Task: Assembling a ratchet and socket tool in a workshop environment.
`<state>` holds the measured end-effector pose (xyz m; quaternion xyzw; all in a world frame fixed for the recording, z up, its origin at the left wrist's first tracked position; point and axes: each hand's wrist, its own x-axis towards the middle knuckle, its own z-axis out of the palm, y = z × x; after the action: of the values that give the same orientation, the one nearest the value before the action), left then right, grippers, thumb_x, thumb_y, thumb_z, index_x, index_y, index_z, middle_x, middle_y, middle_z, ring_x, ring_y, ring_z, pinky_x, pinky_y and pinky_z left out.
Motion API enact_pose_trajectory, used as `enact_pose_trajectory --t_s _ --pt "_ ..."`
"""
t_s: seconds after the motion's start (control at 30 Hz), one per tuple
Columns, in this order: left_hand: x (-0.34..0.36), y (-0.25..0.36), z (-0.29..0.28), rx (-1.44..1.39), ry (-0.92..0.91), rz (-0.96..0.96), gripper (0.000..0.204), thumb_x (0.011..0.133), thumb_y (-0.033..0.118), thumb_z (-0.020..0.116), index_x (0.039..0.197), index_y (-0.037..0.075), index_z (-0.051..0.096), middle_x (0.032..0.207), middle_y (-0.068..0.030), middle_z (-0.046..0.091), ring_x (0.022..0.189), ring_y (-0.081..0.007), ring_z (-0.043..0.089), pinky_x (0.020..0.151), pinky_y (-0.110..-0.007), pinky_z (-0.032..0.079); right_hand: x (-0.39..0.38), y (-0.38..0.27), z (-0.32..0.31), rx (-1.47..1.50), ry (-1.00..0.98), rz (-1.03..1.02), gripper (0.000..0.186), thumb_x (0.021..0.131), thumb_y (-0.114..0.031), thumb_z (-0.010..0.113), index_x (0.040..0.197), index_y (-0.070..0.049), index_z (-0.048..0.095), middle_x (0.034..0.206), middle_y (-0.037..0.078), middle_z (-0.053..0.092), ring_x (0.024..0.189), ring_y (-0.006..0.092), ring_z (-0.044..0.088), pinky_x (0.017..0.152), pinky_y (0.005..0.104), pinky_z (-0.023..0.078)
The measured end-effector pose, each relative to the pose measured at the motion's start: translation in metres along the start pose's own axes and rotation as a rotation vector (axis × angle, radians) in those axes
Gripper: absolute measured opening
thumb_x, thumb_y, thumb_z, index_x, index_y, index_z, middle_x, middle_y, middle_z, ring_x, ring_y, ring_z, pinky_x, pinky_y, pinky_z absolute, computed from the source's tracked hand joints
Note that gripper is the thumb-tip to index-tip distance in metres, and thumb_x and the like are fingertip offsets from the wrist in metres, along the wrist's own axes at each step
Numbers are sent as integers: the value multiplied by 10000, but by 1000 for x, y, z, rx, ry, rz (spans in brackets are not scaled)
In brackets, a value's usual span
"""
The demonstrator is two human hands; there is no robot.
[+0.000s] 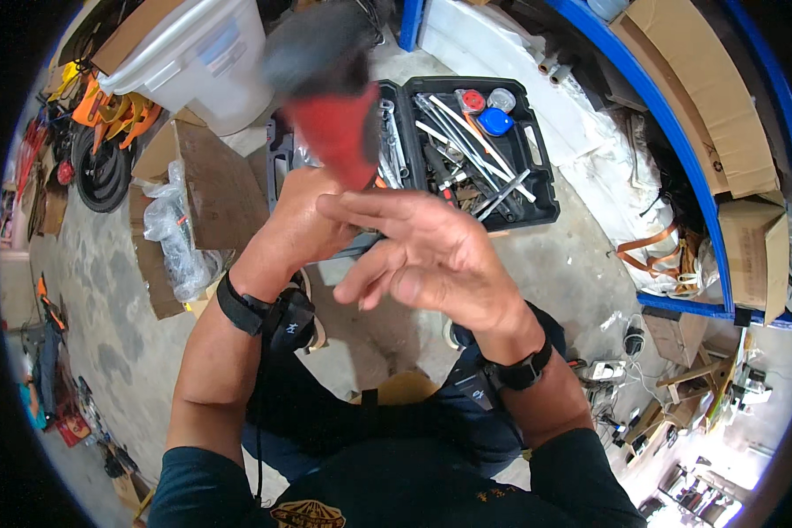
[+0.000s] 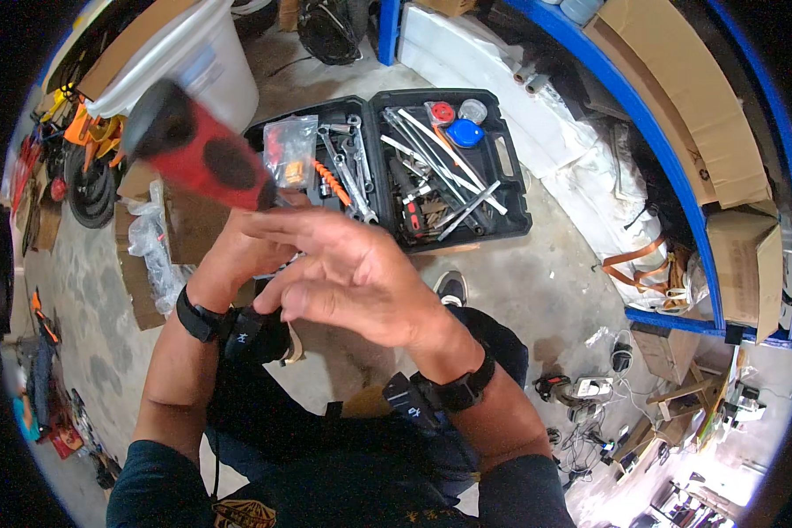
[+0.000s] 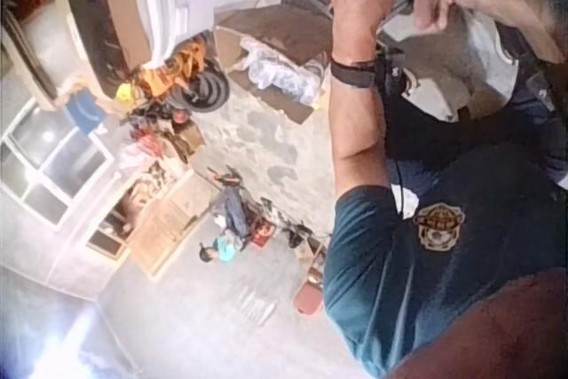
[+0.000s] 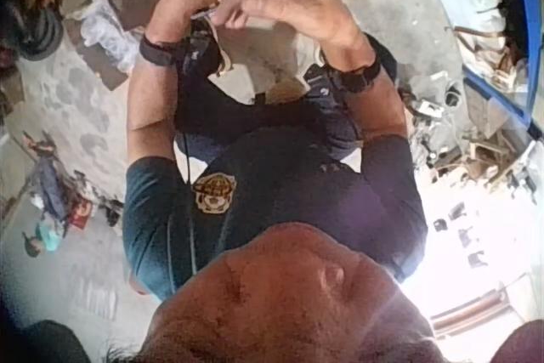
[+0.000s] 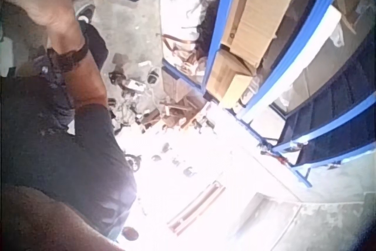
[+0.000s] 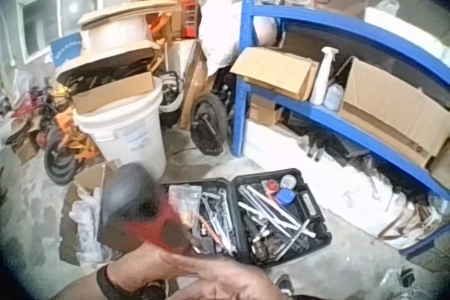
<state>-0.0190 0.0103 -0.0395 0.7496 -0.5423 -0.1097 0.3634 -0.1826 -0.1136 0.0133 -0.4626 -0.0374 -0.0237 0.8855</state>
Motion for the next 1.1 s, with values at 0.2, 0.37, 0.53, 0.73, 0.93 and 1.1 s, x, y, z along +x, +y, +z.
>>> enact_pose_trajectory --t_s 0.2,0.37,0.53,0.73,0.93,1.1 --pt "10 11 2 237 -24 143 149 595 74 660 743 92 658 696 -122 649 689 -369 631 585 -436 493 -5 -6 -11 -7 53 -7 532 894 -104 662 1365 34 456 1334 146 556 957 225 674 781 302 539" --pt "9 5 2 239 -109 -4 135 604 134 693 680 68 604 672 -140 623 680 -374 626 582 -438 484 -7 -5 -11 -59 51 44 501 872 -31 683 1329 39 490 1241 130 598 964 202 666 818 299 537" --pt "7 2 -4 289 -112 106 180 610 174 711 659 67 575 661 -138 609 662 -384 619 572 -436 477 -6 -2 -9 -44 30 61 481 860 -12 694 1302 42 510 1199 129 607 1018 189 645 859 309 536" --pt "8 3 -3 266 -110 82 207 587 197 723 664 73 575 656 -139 608 653 -385 616 560 -430 467 -5 -1 -8 -51 5 75 466 859 -31 701 1284 37 523 1190 125 610 1110 193 609 917 320 529" --pt "10 6 -6 173 -92 59 192 599 184 723 691 69 600 647 -148 609 657 -381 621 562 -426 467 -6 -4 -6 -73 3 116 461 861 -53 702 1277 42 527 1152 124 624 1110 193 607 922 318 527" --pt "12 14 -11 103 -44 43 218 612 121 683 663 -18 524 640 -212 507 602 -413 532 526 -393 413 -5 -2 -4 -71 1 120 448 860 -53 701 1266 43 539 1123 141 635 1092 185 611 914 312 529"
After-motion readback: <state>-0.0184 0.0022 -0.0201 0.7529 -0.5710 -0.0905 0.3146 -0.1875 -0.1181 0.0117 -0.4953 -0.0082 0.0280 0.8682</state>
